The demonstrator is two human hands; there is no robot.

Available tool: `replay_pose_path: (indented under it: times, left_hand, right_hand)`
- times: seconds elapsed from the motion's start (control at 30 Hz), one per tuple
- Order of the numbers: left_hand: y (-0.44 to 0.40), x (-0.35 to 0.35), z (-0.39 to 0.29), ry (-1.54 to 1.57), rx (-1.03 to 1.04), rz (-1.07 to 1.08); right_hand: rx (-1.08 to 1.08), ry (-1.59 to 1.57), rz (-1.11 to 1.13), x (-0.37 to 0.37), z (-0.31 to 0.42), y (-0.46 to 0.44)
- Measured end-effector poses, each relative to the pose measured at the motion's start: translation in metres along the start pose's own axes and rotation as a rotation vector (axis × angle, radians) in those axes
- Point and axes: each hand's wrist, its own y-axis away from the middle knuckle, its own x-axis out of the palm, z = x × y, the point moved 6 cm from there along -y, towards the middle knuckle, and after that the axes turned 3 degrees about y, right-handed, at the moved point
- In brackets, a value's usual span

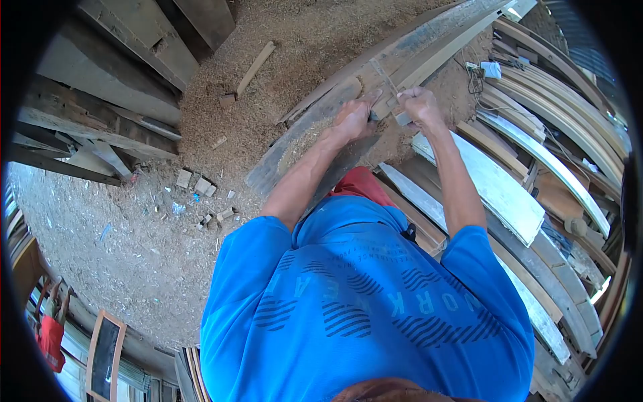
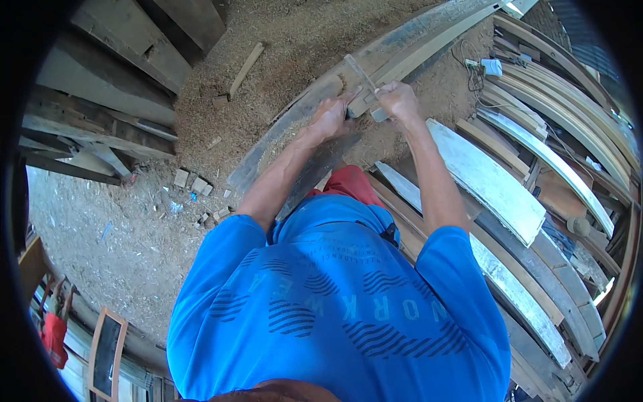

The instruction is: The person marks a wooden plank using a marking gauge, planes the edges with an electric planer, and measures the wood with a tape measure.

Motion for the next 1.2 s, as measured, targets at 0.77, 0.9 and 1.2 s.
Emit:
replay_pose_path:
  times: [0.77,0.9,1.2]
  left_hand:
    - [0.0,0.008,0.013,0.038,0.145,-0.146]
    - [0.0,0.014,0.02,0.09,0.147,-0.19]
    - [0.001,0.017,0.024,0.062,0.208,-0.288]
  right_hand:
    - [-0.034,-0.14,-0.043,0.008,-0.01,-0.001]
    - [-0.026,-0.075,-0.049,0.004,-0.019,-0.014]
    - [-0.244,0.146,-0.274,0.016,-0.007,0.01]
